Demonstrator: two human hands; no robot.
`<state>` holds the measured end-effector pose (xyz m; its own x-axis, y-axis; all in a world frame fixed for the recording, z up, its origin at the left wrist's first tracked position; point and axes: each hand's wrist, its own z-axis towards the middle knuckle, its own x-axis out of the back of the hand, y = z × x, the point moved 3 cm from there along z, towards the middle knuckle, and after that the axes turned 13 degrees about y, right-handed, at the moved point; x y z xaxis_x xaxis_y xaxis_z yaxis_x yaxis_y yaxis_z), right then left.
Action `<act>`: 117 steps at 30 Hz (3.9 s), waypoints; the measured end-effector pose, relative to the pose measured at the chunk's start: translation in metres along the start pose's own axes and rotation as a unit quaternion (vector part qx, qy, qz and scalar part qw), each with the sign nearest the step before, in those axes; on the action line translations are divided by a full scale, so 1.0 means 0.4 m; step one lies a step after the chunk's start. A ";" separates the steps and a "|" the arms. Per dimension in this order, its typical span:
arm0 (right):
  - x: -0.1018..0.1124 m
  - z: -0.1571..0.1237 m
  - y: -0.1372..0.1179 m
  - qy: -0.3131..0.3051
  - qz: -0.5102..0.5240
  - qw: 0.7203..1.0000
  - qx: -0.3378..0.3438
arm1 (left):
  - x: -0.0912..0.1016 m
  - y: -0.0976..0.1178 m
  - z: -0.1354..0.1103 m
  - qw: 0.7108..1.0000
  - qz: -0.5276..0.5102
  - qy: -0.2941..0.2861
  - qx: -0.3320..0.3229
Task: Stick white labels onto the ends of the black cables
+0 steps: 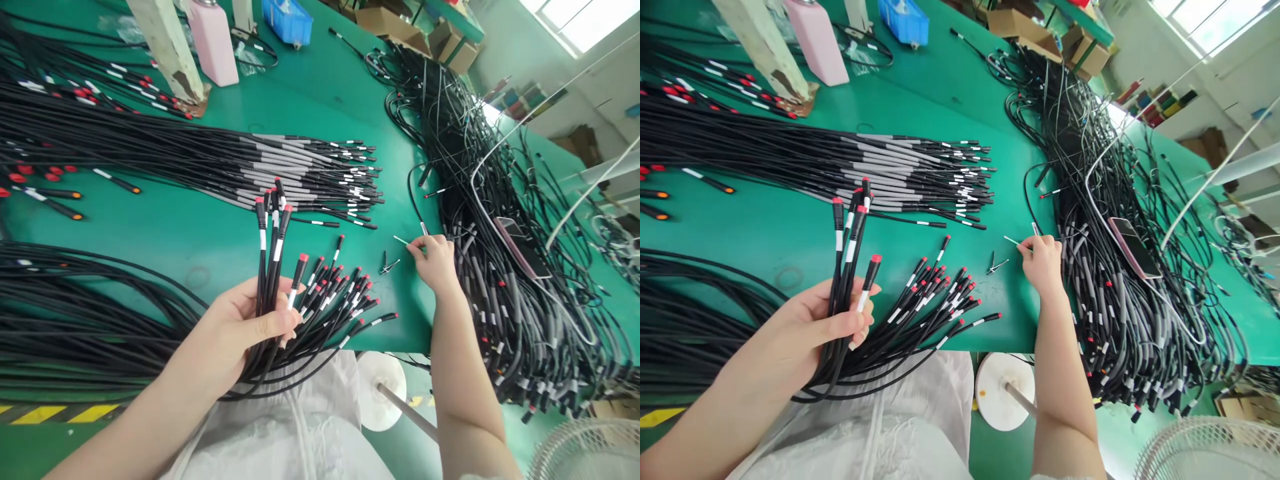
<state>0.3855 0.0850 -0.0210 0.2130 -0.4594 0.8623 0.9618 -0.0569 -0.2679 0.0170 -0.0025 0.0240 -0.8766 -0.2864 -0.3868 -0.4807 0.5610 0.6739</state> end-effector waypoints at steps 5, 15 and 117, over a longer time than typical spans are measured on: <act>-0.002 -0.003 -0.024 0.025 0.001 1.000 0.012 | 0.001 0.000 0.009 0.999 -0.026 -0.020 0.014; 0.037 -0.024 -0.142 0.045 0.053 0.998 0.000 | 0.013 -0.005 0.002 0.997 -0.052 -0.047 0.031; 0.143 -0.224 -0.555 -0.216 0.552 0.805 0.033 | 0.013 0.020 -0.010 0.996 -0.068 0.000 -0.054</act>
<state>0.1686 -0.0082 0.0492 0.9702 0.1536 0.1877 0.1501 0.2278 -0.9621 0.0086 -0.0025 0.0301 -0.8030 -0.3543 -0.4792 -0.5949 0.4300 0.6791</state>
